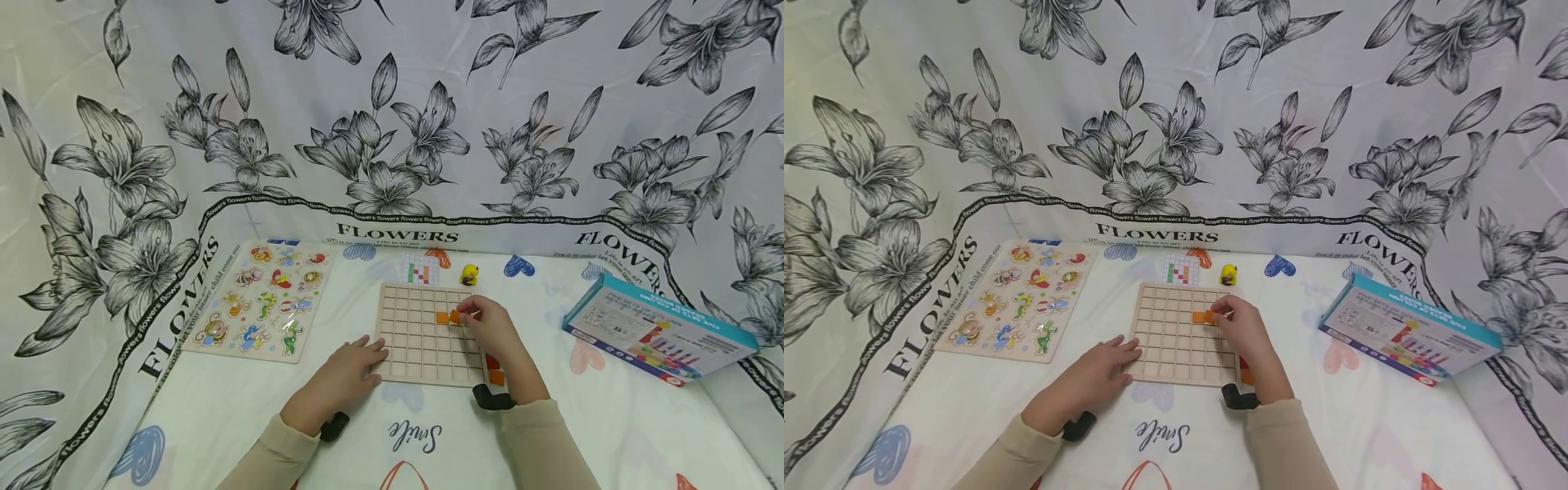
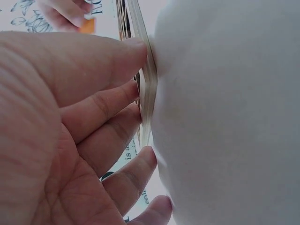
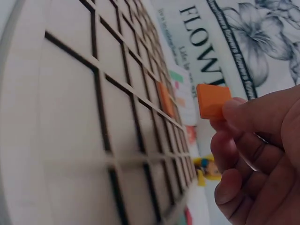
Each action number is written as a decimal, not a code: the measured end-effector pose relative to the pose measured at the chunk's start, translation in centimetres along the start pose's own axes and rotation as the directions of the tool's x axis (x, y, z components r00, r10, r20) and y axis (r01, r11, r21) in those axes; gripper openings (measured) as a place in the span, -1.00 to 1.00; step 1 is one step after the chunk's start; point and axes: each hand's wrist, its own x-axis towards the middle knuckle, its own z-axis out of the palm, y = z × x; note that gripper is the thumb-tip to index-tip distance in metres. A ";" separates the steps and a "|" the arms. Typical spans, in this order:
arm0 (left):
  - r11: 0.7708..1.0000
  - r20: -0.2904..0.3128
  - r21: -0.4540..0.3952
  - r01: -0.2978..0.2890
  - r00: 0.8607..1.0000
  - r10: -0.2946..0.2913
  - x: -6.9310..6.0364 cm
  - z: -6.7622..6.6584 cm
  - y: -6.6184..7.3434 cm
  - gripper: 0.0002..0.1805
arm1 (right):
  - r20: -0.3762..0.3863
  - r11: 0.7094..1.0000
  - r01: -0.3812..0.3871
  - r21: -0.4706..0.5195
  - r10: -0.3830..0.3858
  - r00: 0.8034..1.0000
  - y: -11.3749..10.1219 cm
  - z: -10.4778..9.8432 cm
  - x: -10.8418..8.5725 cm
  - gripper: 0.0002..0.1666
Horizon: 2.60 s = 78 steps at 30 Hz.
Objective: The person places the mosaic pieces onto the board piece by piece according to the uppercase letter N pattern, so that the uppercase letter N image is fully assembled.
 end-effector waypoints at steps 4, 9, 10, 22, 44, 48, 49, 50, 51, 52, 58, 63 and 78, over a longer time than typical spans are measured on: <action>1.000 0.007 -0.002 -0.001 1.000 0.001 0.1 0.0 0.2 -0.45 | 0.033 1.000 0.010 -0.018 -0.009 0.999 0.2 1.6 1.1 -0.86; 1.000 0.006 0.011 -0.002 1.000 0.002 0.2 0.0 0.4 -0.45 | 0.034 0.999 -0.013 -0.052 0.015 0.999 0.4 2.6 1.5 -0.86; 1.000 0.004 0.012 -0.002 1.000 0.002 0.1 0.0 0.4 -0.45 | 0.031 0.998 -0.020 -0.053 0.022 0.999 0.4 2.7 1.5 -0.85; 1.000 -0.004 0.017 -0.011 1.000 0.011 0.1 0.0 0.1 -0.45 | 0.077 0.993 0.003 -0.115 0.006 0.997 -0.2 2.7 1.1 -0.90; 1.000 -0.009 0.019 -0.021 1.000 0.021 0.0 0.2 -0.1 -0.46 | 0.085 0.988 0.027 -0.154 -0.014 0.996 0.4 3.0 1.1 -0.87; 1.000 -0.009 0.016 -0.027 1.000 0.027 0.0 0.3 -0.1 -0.46 | 0.140 0.995 0.035 -0.096 -0.022 0.990 1.1 1.7 1.2 -0.83; 0.999 -0.008 0.020 -0.027 1.000 0.028 0.0 0.3 -0.1 -0.46 | 0.148 0.996 0.037 -0.076 -0.026 0.989 1.4 1.1 1.2 -0.79; 0.999 -0.007 0.022 -0.027 1.000 0.027 0.0 0.2 -0.1 -0.46 | 0.152 0.998 0.040 -0.054 -0.032 0.988 1.5 0.3 1.2 -0.75; 0.999 -0.007 0.022 -0.026 1.000 0.026 0.1 0.2 0.0 -0.45 | 0.151 0.999 0.040 -0.028 -0.035 0.988 1.7 -0.5 1.1 -0.71; 0.999 -0.006 0.026 -0.025 1.000 0.025 0.1 0.1 0.0 -0.45 | 0.140 0.999 0.037 -0.014 -0.035 0.990 1.9 -1.4 0.9 -0.68; 0.999 -0.001 0.033 -0.009 1.000 0.009 0.1 0.0 -0.1 -0.45 | 0.130 0.999 0.012 -0.050 -0.006 0.991 3.1 -4.9 -1.7 -0.66; 0.999 -0.007 0.033 -0.012 1.000 0.013 0.1 0.3 -0.3 -0.45 | 0.225 0.993 -0.046 -0.105 0.069 0.972 5.2 -5.6 -4.5 -0.78; 1.000 -0.006 0.029 -0.010 1.000 0.010 0.1 0.2 -0.1 -0.45 | 0.161 0.983 -0.069 -0.173 0.098 0.982 6.5 -4.1 -7.9 -0.73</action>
